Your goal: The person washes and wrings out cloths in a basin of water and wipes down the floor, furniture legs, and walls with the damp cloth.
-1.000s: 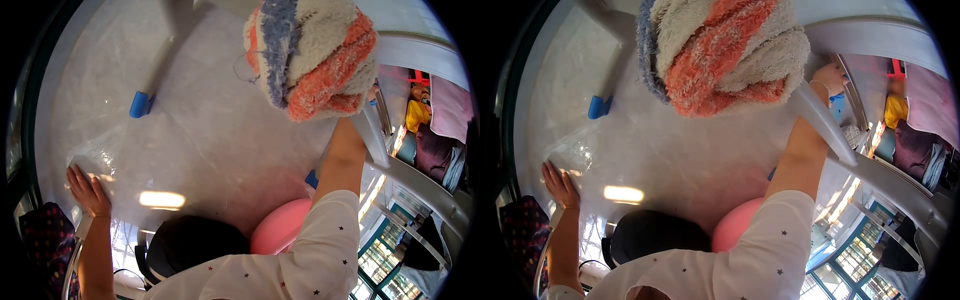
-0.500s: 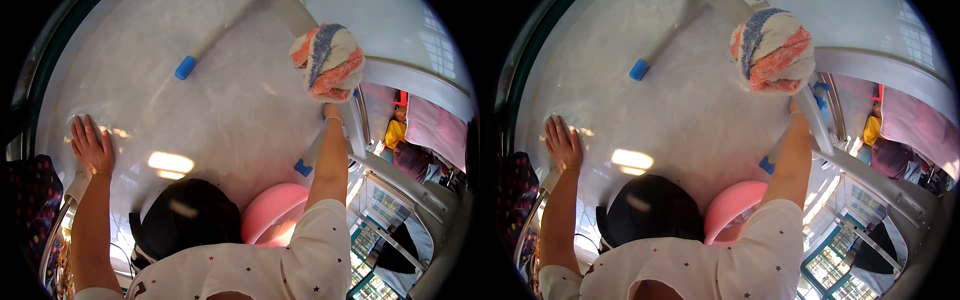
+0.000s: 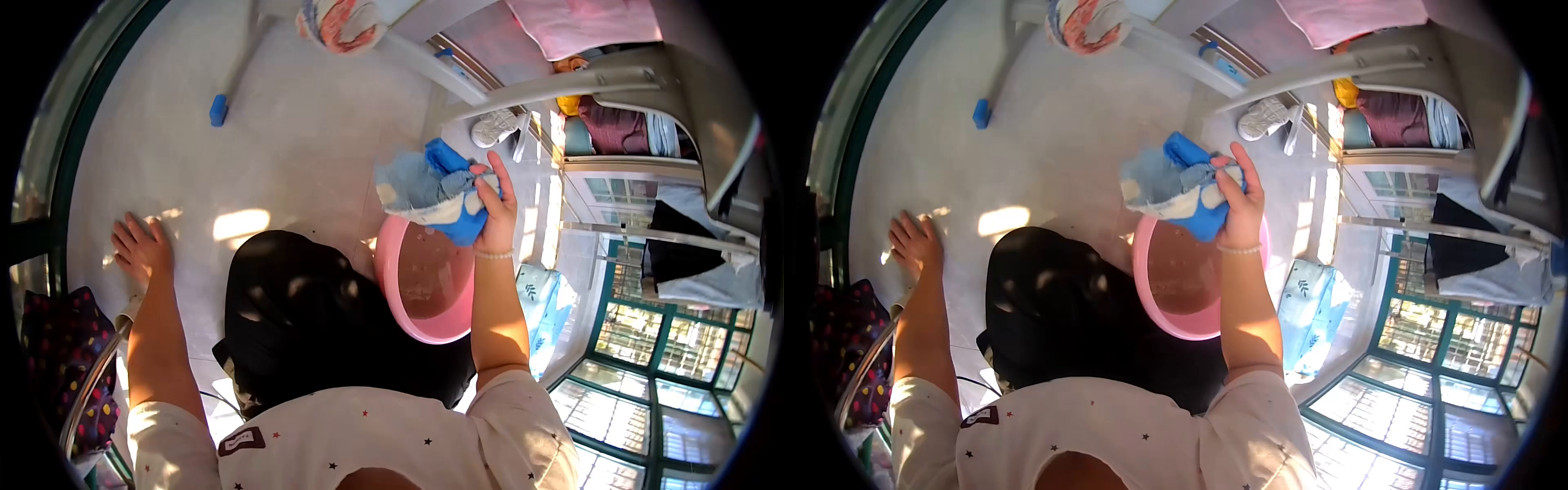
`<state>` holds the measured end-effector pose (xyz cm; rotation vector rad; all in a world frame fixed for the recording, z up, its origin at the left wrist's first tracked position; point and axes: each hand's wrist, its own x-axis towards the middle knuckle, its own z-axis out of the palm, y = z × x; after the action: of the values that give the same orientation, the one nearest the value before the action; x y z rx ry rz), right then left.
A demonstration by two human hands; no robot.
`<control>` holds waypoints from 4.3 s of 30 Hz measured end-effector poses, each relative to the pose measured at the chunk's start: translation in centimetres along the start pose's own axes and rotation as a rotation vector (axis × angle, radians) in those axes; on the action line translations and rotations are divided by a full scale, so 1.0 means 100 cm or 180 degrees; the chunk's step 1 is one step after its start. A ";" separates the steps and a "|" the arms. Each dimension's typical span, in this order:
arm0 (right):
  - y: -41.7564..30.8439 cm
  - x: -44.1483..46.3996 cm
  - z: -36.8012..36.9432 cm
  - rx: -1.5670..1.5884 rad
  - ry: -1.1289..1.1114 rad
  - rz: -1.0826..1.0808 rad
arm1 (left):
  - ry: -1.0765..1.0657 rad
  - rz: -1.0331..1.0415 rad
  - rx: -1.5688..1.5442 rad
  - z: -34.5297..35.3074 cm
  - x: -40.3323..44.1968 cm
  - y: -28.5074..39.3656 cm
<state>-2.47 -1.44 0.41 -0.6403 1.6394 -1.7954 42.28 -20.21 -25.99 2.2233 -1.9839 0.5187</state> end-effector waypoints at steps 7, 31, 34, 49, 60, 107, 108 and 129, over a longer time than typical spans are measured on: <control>-0.047 -0.111 -0.099 -0.0220 0.0266 -0.0362 | -0.1027 0.0057 -0.0139 0.008 0.010 -0.011; -0.018 -0.155 -0.092 -0.2277 -0.0275 -0.1365 | -0.2726 0.1008 -0.4896 -0.279 -0.049 0.076; -0.017 -0.154 -0.092 -0.2359 -0.0225 -0.1412 | -0.2831 0.1452 -0.4598 -0.320 -0.069 0.097; -0.075 -0.088 -0.113 -0.4510 0.0723 -0.0724 | -0.2427 0.1408 -0.4772 -0.304 -0.032 0.084; -0.162 0.025 -0.103 -0.4074 0.0361 -0.0601 | -0.2134 0.0359 -0.5580 -0.306 0.040 0.066; 0.085 -0.131 -0.225 -0.5391 0.0938 0.0682 | -0.3917 0.1616 -0.3178 -0.321 -0.173 0.305; 0.069 -0.133 -0.210 -0.5656 0.0798 0.0834 | -0.2539 0.2472 -0.2709 -0.315 -0.173 0.307; 0.126 -0.118 -0.200 -0.4987 -0.0751 0.1368 | -0.1341 0.4557 -0.1417 -0.254 -0.213 0.335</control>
<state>-7.05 20.36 -13.76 -0.9137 2.4979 0.1499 3.17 3.15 -13.88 0.3899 -3.1898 -0.3601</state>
